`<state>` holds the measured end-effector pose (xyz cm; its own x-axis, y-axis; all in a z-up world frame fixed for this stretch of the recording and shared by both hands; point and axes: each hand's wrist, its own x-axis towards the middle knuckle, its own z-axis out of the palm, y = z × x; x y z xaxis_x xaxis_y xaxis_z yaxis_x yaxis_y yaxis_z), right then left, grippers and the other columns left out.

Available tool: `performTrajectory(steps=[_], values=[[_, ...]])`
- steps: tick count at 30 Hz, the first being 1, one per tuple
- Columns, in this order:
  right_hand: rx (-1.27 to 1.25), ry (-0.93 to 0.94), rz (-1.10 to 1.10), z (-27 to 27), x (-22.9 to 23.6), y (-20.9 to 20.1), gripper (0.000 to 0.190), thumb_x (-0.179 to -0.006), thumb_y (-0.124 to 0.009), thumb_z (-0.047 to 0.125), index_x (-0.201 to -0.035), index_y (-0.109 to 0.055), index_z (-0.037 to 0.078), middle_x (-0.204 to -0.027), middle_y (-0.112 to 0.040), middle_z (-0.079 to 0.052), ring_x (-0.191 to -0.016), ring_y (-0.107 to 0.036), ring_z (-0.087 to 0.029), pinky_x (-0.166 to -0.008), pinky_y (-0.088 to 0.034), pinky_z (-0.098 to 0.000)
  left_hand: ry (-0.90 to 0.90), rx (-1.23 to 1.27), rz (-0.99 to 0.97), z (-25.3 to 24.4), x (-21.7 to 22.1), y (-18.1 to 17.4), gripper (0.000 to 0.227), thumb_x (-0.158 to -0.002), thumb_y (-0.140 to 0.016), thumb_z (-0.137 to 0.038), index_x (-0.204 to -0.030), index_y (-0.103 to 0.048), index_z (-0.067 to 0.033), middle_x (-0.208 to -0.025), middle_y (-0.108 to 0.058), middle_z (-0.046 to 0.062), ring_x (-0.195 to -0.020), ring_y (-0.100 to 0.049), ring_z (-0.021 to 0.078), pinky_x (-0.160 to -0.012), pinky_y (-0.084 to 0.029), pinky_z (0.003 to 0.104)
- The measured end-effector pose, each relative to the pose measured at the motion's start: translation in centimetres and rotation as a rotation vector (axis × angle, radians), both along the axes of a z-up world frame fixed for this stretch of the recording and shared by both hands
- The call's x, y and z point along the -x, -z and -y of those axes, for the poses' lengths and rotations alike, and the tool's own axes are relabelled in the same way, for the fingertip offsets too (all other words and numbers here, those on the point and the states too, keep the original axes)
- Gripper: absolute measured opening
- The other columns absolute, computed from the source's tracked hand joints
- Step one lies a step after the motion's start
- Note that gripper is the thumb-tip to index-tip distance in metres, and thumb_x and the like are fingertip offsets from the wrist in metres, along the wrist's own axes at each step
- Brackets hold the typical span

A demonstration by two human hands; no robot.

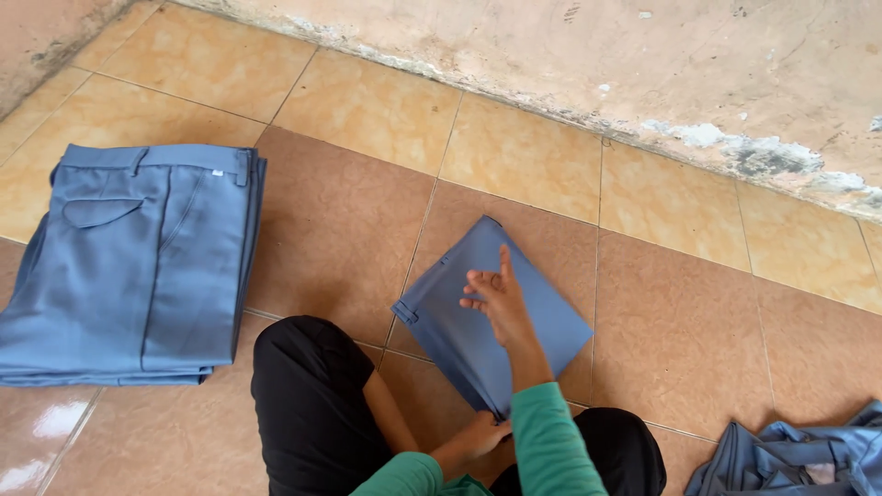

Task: Folding blue trousers on the floor and stacking them neatly into a pile.

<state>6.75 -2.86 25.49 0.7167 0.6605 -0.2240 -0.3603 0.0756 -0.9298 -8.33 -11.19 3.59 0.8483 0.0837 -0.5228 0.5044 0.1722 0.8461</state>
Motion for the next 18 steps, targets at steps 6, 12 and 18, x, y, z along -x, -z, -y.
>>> performTrajectory(steps=[6,12,18], values=[[0.6,-0.003,0.516,5.3,5.1,10.2,0.073,-0.087,-0.072,0.02,-0.154,-0.045,0.01,-0.107,-0.066,-0.011,-0.091,-0.063,-0.02,-0.078,-0.055,-0.0315,-0.153,-0.103,-0.251,-11.1,1.9,-0.7,0.037,-0.099,-0.068,-0.035,-0.09,-0.075,0.0007,-0.07,-0.071,0.011,-0.055,-0.066,0.0188,-0.053,-0.056,0.029],[1.115,-0.127,1.135,12.0,10.6,17.8,0.091,-0.085,-0.076,0.046,-0.16,-0.028,0.025,-0.157,-0.036,-0.012,-0.14,-0.037,-0.036,-0.103,-0.035,-0.0581,-0.901,-0.153,-0.268,-16.8,-1.4,-5.5,0.058,-0.091,-0.072,-0.035,-0.137,-0.059,-0.0017,-0.129,-0.069,0.016,-0.116,-0.067,0.0296,-0.101,-0.052,0.036],[1.235,-0.254,1.208,14.2,11.0,17.6,0.112,-0.081,-0.082,0.043,-0.165,-0.009,0.024,-0.169,-0.012,-0.017,-0.153,-0.015,-0.044,-0.107,-0.027,-0.0723,-1.109,0.241,-0.186,-16.3,-3.1,-7.4,0.053,-0.082,-0.078,-0.022,-0.124,-0.066,0.0069,-0.116,-0.07,0.02,-0.101,-0.066,0.0296,-0.087,-0.053,0.035]])
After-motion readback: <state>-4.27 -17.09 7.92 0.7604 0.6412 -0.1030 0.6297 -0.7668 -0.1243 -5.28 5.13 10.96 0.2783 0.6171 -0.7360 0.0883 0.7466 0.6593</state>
